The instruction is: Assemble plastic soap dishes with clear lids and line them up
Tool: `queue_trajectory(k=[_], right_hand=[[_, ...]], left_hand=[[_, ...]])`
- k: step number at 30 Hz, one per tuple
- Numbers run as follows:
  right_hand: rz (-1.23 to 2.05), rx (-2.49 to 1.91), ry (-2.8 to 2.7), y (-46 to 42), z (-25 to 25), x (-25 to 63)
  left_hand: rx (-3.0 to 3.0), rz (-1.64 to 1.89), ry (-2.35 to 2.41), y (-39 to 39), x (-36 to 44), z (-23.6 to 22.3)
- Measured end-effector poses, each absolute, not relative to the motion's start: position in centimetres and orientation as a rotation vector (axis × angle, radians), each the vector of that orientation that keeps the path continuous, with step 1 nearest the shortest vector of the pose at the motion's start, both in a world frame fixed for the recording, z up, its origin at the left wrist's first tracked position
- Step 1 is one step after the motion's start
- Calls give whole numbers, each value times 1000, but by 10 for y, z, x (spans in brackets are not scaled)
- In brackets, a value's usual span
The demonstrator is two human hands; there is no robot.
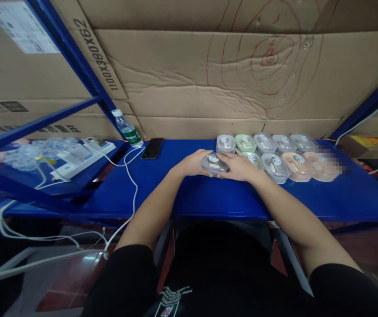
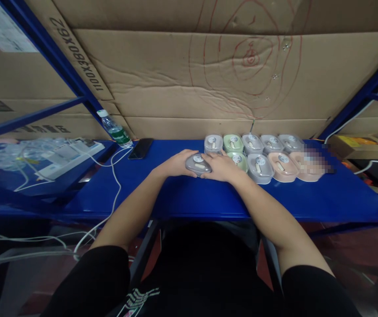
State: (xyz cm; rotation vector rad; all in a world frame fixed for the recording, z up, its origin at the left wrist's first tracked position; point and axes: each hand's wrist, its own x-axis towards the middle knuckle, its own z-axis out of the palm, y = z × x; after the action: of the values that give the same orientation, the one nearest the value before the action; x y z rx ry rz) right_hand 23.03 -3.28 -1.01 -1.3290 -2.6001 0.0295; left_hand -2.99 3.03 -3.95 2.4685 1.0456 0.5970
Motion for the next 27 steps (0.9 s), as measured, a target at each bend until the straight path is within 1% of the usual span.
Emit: queue_trajectory(k=[8,16,27], right_hand=[[48,-1372,-2599,-33,-9,230],[-7,-1330,-2596,-32,-11,232],[1,-1322,-2613,-31,-10,231]], left_hand=[[2468,595,1053,33,-31,-41],[2455,584,1103,34,-35,-38],[2433,594,1083,35,-35,-40]])
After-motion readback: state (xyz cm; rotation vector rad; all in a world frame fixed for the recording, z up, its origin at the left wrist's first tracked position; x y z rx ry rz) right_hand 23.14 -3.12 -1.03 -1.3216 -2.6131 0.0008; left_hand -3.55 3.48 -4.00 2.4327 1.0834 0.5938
